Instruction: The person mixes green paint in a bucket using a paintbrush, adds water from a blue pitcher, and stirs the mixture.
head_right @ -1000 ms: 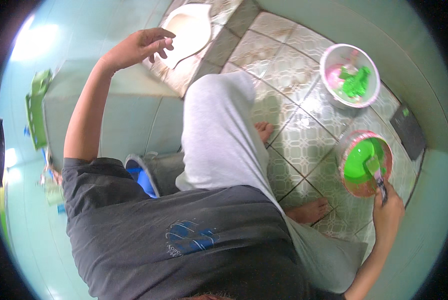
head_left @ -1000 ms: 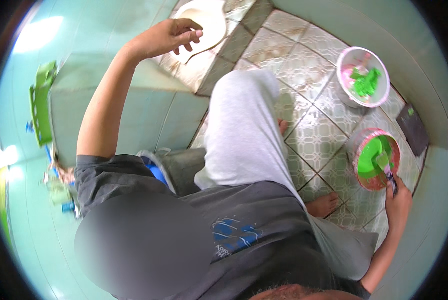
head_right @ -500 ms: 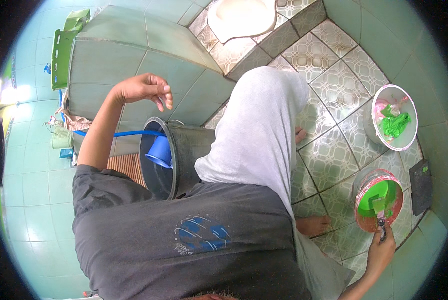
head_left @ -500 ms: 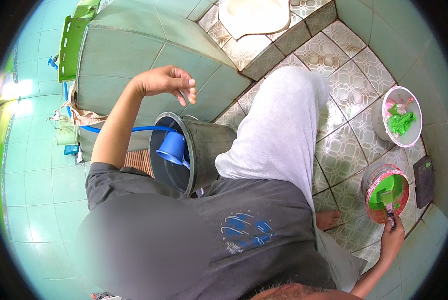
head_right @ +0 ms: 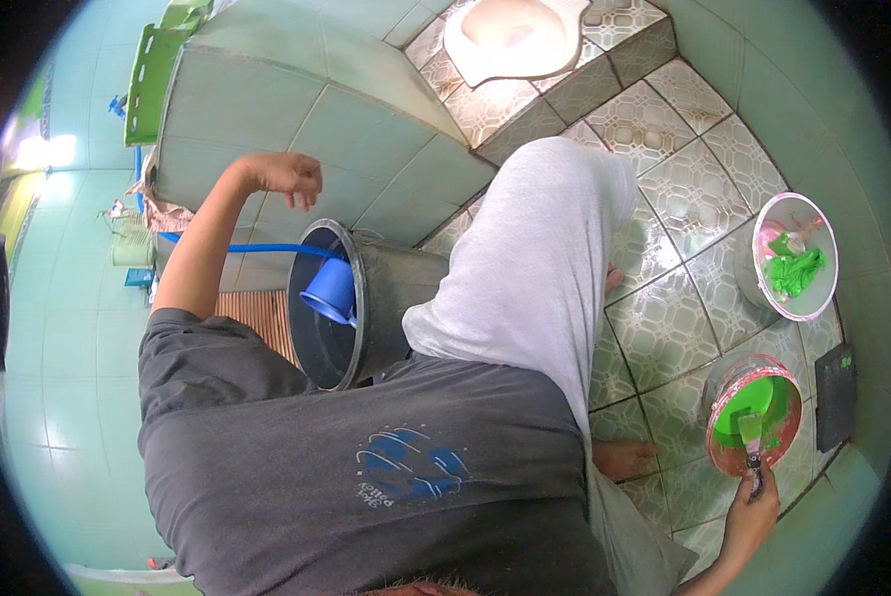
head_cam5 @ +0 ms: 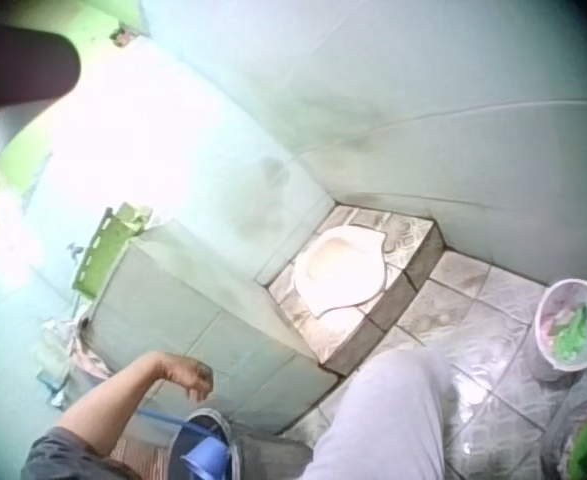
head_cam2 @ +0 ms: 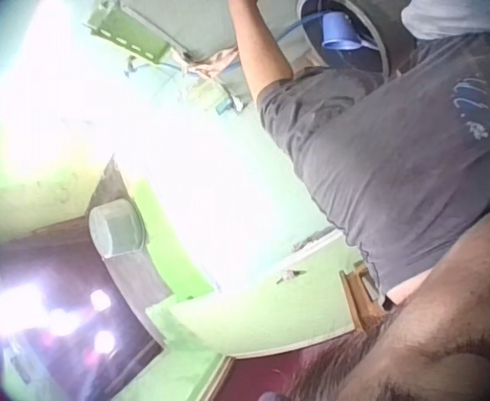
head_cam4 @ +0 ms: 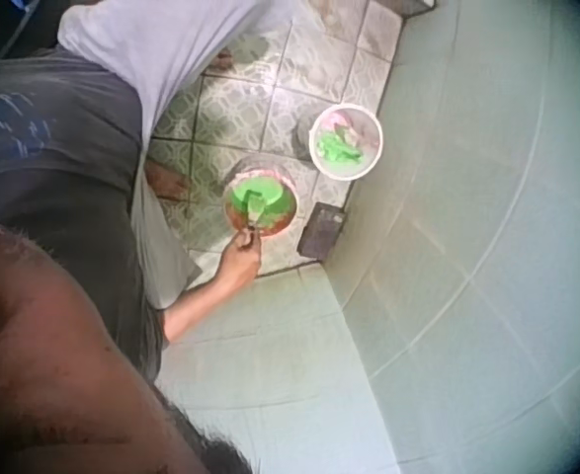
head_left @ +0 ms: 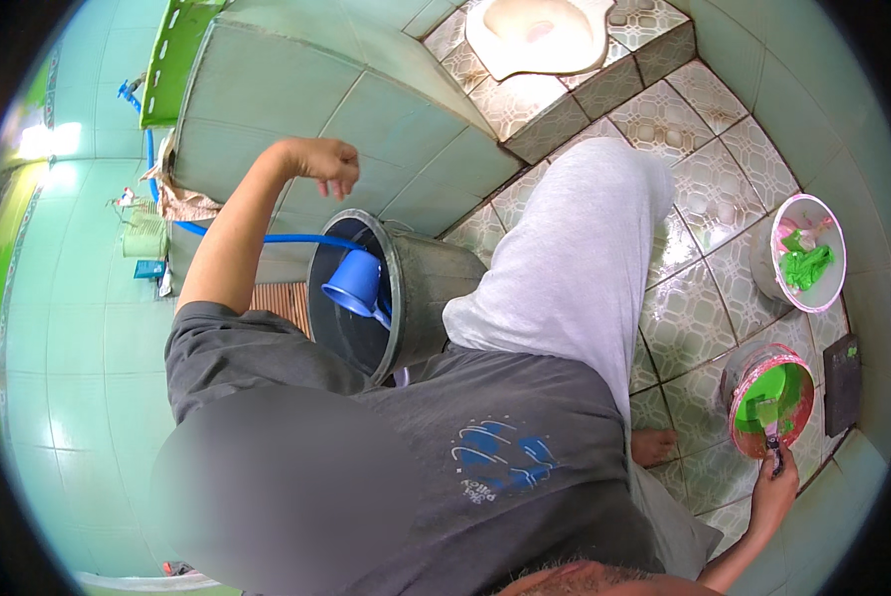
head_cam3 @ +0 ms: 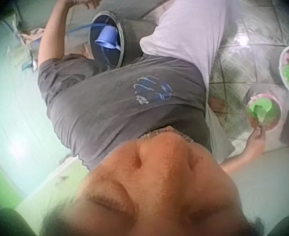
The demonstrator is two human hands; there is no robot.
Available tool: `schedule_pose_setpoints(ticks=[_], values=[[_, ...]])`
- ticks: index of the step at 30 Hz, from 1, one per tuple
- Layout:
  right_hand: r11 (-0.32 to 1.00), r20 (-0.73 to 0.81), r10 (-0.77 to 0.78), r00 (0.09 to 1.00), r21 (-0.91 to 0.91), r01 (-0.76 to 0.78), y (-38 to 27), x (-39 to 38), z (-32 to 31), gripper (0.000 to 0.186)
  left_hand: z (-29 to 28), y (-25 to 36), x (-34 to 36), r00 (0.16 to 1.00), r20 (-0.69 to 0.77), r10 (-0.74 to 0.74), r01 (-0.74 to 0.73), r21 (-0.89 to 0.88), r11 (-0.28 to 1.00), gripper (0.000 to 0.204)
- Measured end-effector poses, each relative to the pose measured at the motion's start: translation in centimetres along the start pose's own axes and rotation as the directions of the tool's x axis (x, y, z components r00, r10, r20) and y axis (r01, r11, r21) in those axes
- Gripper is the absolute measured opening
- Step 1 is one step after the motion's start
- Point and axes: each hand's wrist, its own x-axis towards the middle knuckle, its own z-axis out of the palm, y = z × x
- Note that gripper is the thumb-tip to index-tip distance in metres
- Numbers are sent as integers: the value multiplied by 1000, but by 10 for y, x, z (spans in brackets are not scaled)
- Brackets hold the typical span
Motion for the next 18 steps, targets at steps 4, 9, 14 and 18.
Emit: schedule_pose_setpoints(ticks=[4,9,14,18], values=[[1000,5,-14,1000,7,14,-2,1,1,34,24,-41,-4,972,-162,-169,226,474,851,56],[999,21,27,999,-21,-27,-2,1,3,34,57,-60,-9,932,-136,-337,356,530,770,72],[1000,50,-7,999,-15,7,-4,-3,2,34,87,-74,-5,880,44,-473,369,563,739,85],[1000,29,-8,1000,20,7,-1,-5,6,33,139,-117,0,956,-71,-284,249,707,662,89]])
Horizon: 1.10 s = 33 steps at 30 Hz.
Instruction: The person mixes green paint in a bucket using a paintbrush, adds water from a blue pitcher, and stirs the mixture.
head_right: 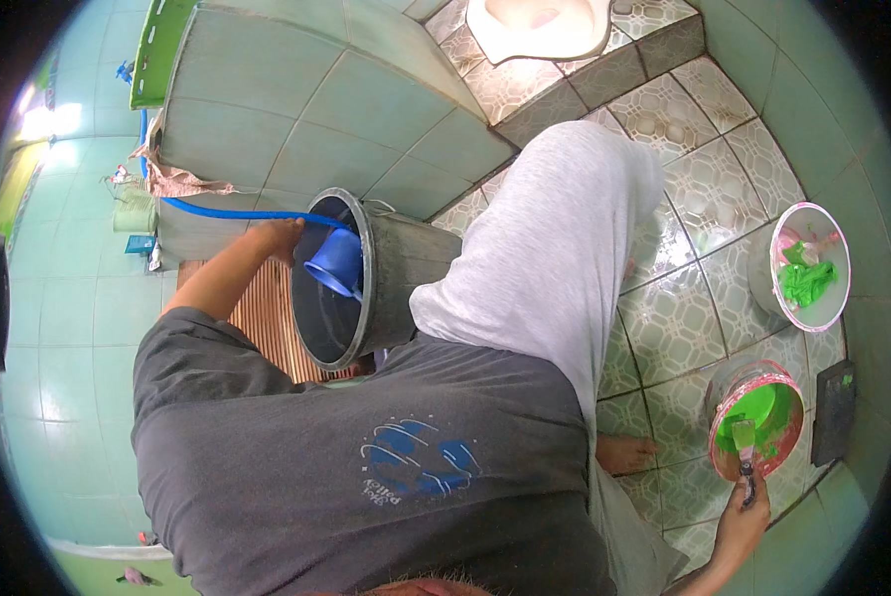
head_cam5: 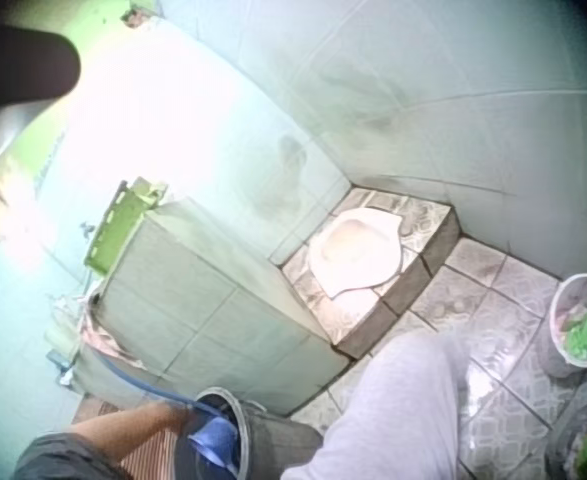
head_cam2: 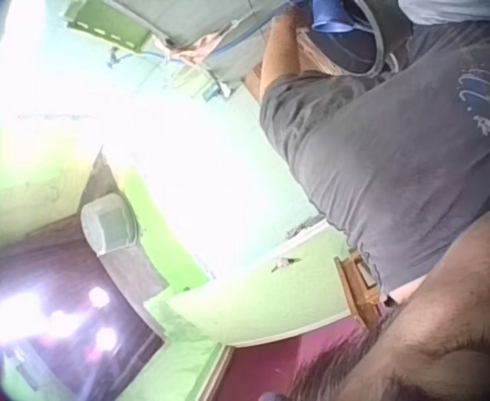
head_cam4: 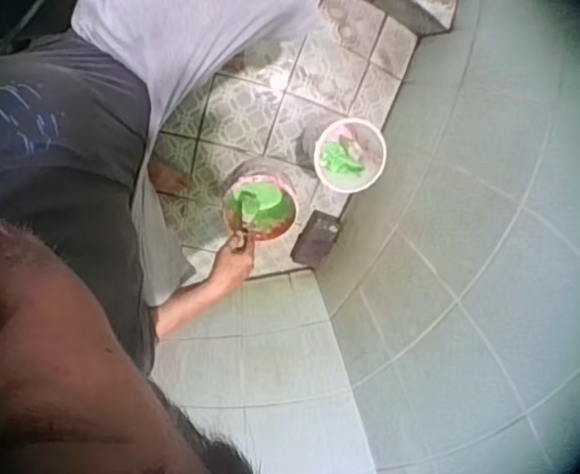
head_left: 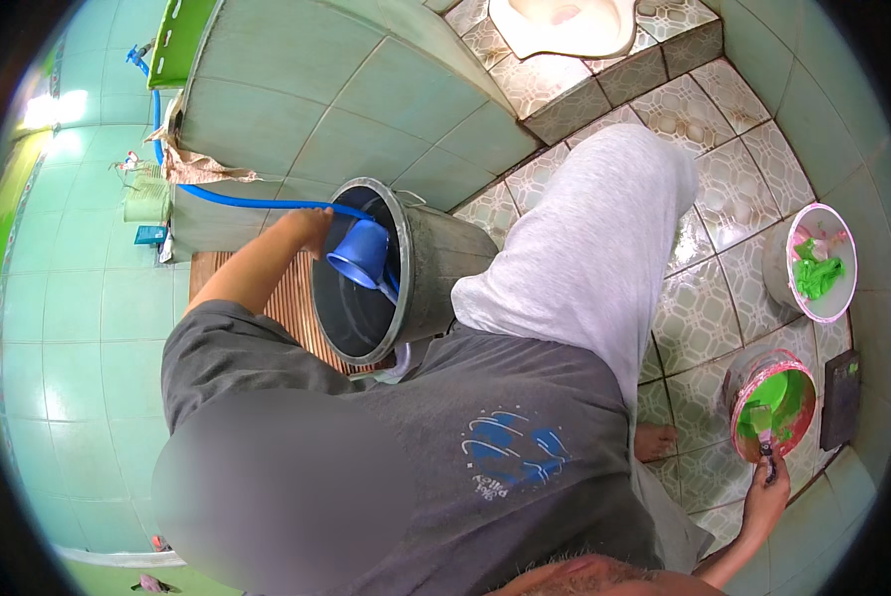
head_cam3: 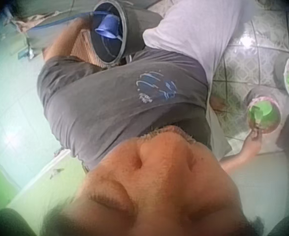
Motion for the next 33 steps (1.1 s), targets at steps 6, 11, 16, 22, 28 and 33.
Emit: schedule_pose_setpoints(ticks=[6,11,16,22,28,33], values=[[999,24,-14,1000,39,14,10,0,3,33,75,4,15,908,-414,73,-117,-82,990,75],[999,20,1,1000,49,-2,-1,-3,-1,33,114,6,38,884,-459,90,-223,-245,943,71],[999,-2,21,1000,40,-21,-4,-4,-3,34,101,23,30,879,-448,166,-253,-143,957,86],[996,33,47,998,78,-49,-17,-6,-12,34,117,21,41,910,-382,164,-211,-84,974,94],[997,-59,19,998,80,-14,-14,-15,-14,34,74,1,11,940,-277,197,-259,-207,944,98],[996,-83,8,996,93,-1,-14,-15,-21,35,13,-46,-25,994,-23,111,-111,-6,994,98]])
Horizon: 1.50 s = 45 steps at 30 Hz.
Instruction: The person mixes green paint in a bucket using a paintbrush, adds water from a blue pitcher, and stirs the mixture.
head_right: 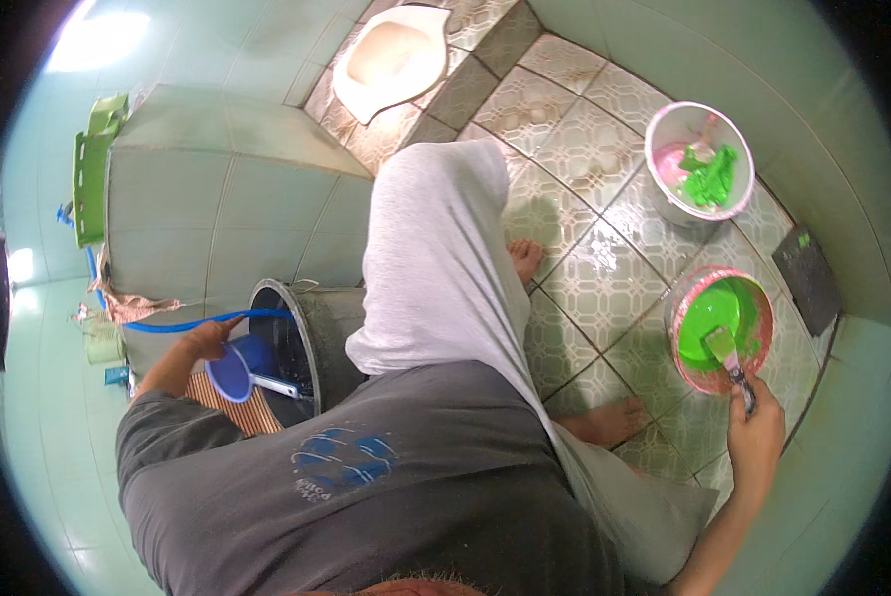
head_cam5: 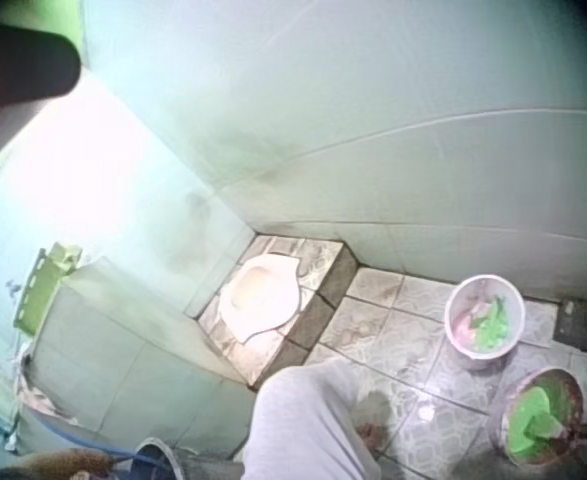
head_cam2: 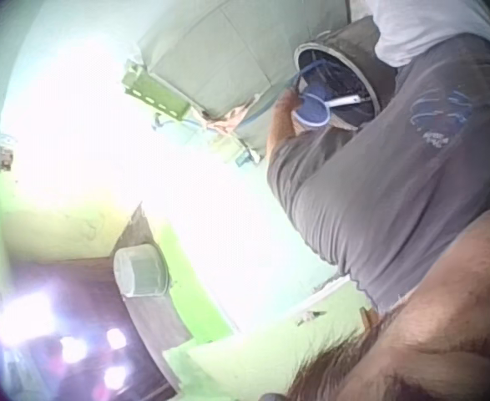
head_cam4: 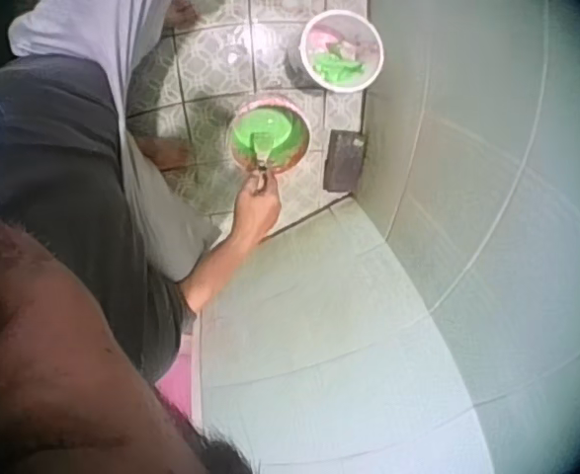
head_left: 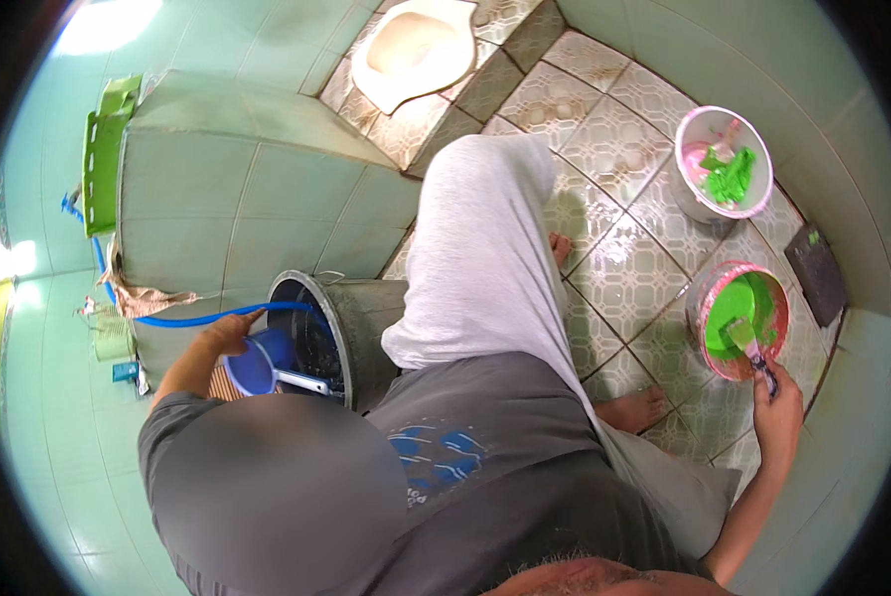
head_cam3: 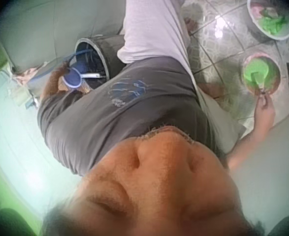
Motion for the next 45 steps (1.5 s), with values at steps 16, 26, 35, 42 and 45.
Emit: schedule_pose_setpoints(ticks=[16,26,35,42,45], values=[[999,-55,30,998,34,-28,11,-5,-7,33,-371,26,-50,722,-681,123,-485,-371,792,87],[988,-66,130,989,93,-124,-1,-20,-16,33,-453,234,140,569,-746,345,-822,-504,266,56],[964,-35,248,968,112,-243,-15,-20,-20,32,-444,389,236,613,-613,498,-716,-698,21,75],[968,-123,206,971,174,-183,-14,-18,-15,31,-423,428,268,588,-637,498,-649,-739,-181,64],[948,-95,284,954,179,-264,-27,-21,-19,29,-413,432,277,592,-748,300,-780,-626,-21,61]])
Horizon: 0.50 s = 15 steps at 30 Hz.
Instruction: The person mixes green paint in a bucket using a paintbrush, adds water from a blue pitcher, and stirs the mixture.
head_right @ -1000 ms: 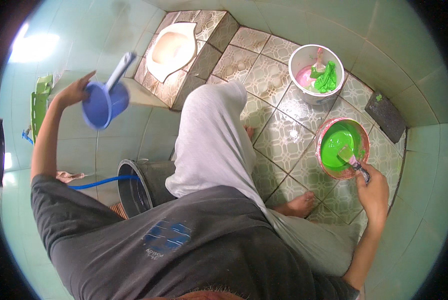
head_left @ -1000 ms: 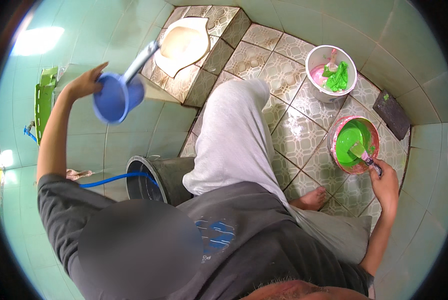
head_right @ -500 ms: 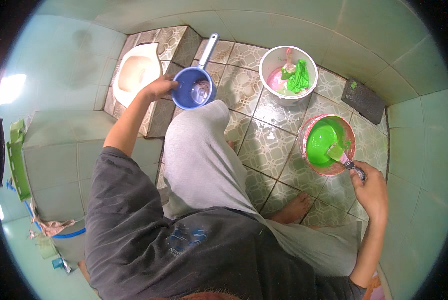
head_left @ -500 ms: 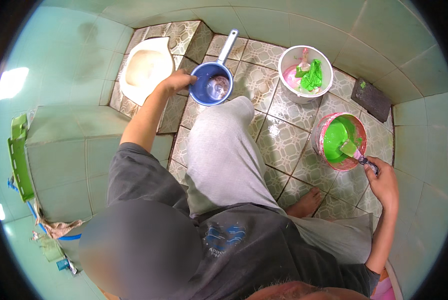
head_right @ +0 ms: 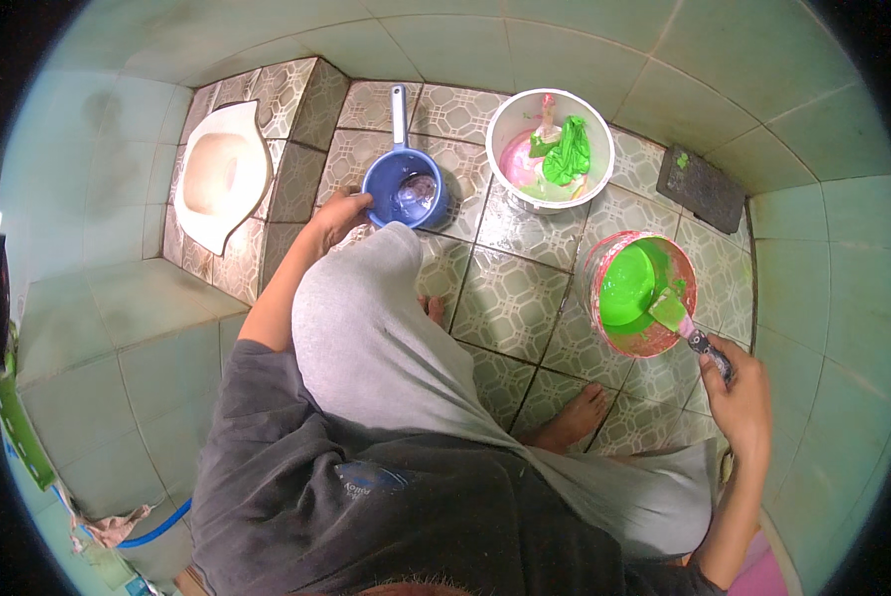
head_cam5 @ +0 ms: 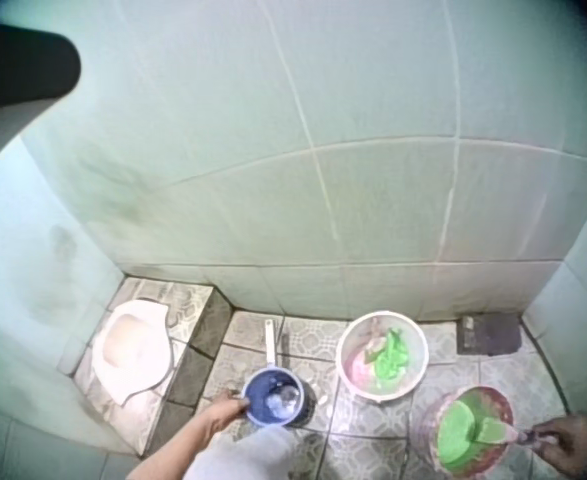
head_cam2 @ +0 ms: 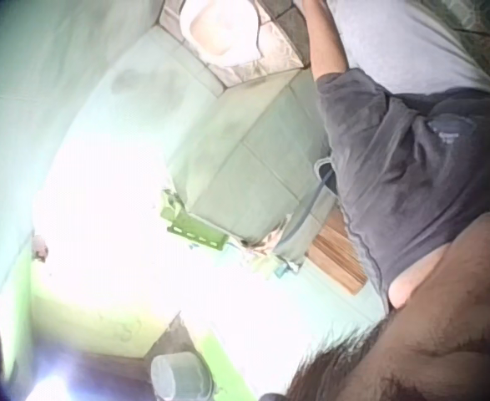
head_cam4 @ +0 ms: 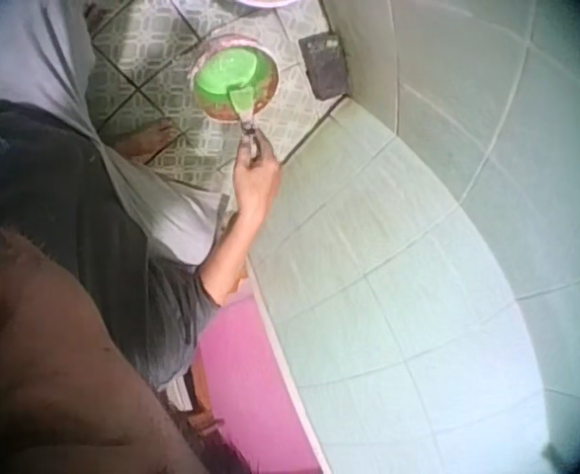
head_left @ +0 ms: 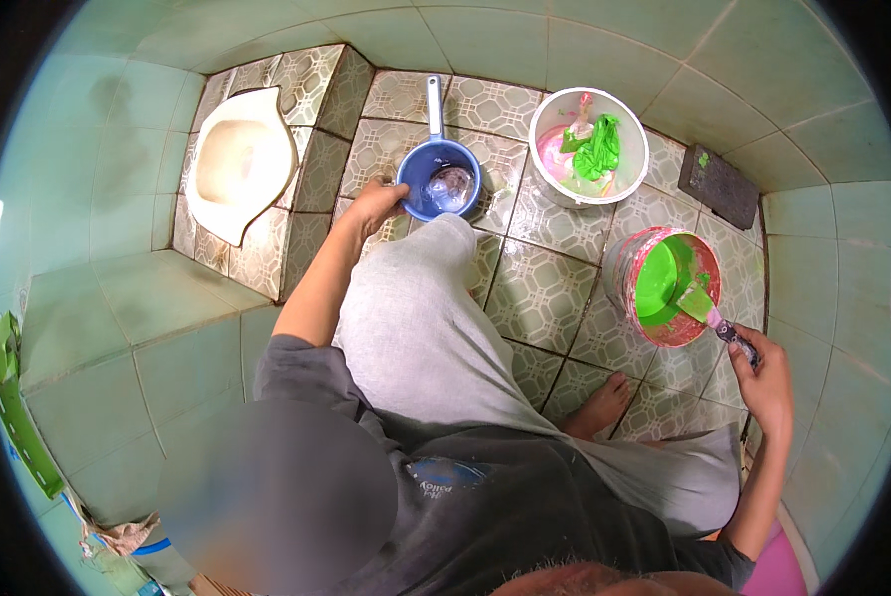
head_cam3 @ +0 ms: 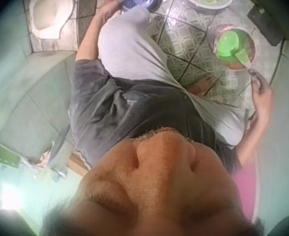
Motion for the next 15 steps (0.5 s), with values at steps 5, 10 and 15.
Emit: schedule_pose_setpoints(ticks=[5,10,15], values=[[996,-66,83,994,-33,-85,-16,-19,-3,32,27,62,-42,862,6,508,-418,576,703,48],[993,-51,111,993,-22,-112,-38,-17,1,32,68,59,15,886,463,-31,-416,821,391,31],[979,38,194,980,50,-196,-49,-19,6,31,99,16,55,906,406,115,-409,778,477,33]])
